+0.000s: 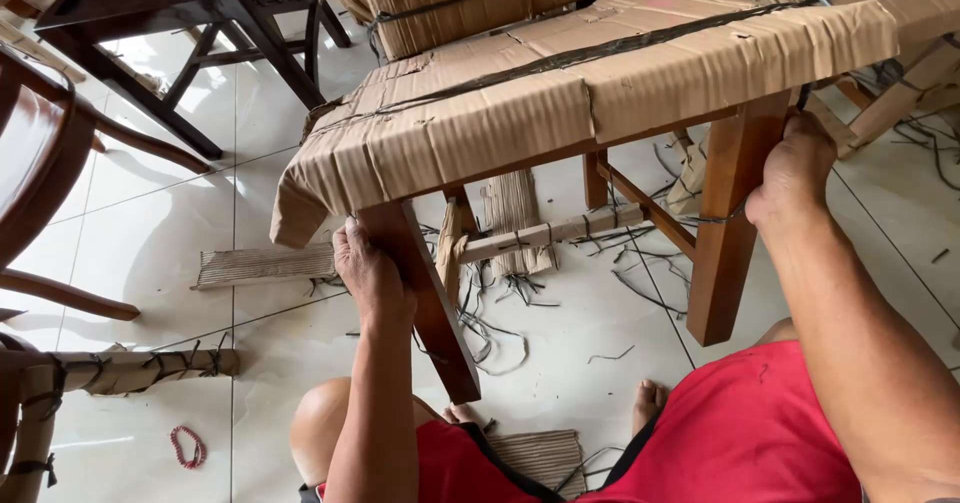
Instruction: Wrapping a wooden chair backrest with protective cardboard and securing it with plastic straps.
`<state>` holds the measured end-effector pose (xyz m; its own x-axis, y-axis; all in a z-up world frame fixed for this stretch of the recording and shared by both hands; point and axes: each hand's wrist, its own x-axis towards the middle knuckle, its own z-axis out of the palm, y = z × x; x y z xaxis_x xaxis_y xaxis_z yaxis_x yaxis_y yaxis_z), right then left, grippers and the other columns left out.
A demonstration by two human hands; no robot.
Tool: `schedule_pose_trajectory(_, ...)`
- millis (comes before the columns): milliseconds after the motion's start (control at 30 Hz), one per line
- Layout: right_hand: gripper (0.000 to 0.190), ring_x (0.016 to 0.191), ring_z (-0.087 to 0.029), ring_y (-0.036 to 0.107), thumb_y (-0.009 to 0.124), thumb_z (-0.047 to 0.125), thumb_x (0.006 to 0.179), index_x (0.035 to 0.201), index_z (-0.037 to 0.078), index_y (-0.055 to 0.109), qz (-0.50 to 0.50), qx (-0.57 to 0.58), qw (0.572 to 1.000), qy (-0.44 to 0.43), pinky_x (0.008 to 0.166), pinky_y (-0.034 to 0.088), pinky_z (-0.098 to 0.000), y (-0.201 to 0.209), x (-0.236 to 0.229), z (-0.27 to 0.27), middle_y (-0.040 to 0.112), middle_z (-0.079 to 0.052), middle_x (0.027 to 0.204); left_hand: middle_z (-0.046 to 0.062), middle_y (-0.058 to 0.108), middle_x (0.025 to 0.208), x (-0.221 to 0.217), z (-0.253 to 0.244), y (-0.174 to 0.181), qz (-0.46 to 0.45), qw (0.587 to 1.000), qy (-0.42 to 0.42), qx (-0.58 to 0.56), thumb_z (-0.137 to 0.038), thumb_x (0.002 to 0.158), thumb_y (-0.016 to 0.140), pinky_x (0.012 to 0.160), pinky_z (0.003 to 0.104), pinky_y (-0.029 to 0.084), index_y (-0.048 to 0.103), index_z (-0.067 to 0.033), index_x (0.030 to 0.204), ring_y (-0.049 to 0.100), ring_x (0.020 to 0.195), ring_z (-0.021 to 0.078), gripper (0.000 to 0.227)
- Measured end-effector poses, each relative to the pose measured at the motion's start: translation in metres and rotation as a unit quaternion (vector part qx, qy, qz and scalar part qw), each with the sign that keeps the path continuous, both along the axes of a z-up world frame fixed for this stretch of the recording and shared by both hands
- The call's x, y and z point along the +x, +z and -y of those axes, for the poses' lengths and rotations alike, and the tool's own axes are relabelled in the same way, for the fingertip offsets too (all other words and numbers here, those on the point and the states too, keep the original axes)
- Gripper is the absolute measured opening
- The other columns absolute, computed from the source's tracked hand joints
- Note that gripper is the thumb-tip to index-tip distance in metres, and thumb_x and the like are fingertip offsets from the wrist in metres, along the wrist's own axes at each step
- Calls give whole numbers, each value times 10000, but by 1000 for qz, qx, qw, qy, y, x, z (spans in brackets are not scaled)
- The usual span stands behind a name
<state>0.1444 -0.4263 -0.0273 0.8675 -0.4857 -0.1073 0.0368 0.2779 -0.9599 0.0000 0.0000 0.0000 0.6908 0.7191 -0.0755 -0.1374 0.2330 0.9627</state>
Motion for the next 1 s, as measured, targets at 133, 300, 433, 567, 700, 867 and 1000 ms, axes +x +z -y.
schedule_pose_trajectory(133,277,955,-102,567,380,105,934,928,165,650,15,-4,1000,-2,923,485,-245,1,11,-3,687,37,1041,46,543,861,11,-8,0,13,1000,10,-21,-193,1070,434,744,272,448,558,-52,959,455,760,121,218)
schedule_pose_trajectory(300,234,942,-100,535,395,126,927,882,161,622,9,18,1000,-15,934,491,-259,11,14,-10,650,45,1016,46,536,892,24,-21,-17,23,999,22,-35,-159,1039,441,791,275,447,552,-66,896,462,815,142,203)
schedule_pose_trajectory(433,239,964,-102,573,427,140,940,911,151,664,2,14,1000,-16,930,497,-250,15,17,-11,687,36,1045,34,511,835,27,-23,-14,46,998,16,-37,-111,1030,446,743,263,423,534,-69,830,427,770,131,223)
schedule_pose_trajectory(567,208,941,-84,572,467,136,958,879,155,659,18,24,1000,10,905,477,-227,9,21,-6,673,37,1009,-16,487,774,30,-28,-14,86,992,-21,-94,-136,1071,469,684,239,400,510,-93,842,399,700,78,236)
schedule_pose_trajectory(700,194,998,-66,640,509,115,981,963,141,701,43,50,997,34,946,519,-192,-1,26,1,708,38,1057,-15,501,776,35,-30,-11,76,993,-20,-88,-141,1076,476,675,230,409,525,-89,887,413,690,70,202)
schedule_pose_trajectory(867,165,999,-58,595,530,131,985,917,168,676,55,45,996,45,970,472,-207,3,27,-1,678,63,1025,-14,500,775,37,-31,-13,93,991,-28,-88,-136,1082,462,677,233,410,515,-95,889,417,685,70,205)
schedule_pose_trajectory(1000,165,996,-61,596,521,140,986,936,172,675,41,29,998,46,958,472,-202,9,24,-5,676,60,1032,-22,478,778,34,-29,-11,85,994,-31,-68,-147,1085,454,670,230,390,505,-94,894,384,694,67,205)
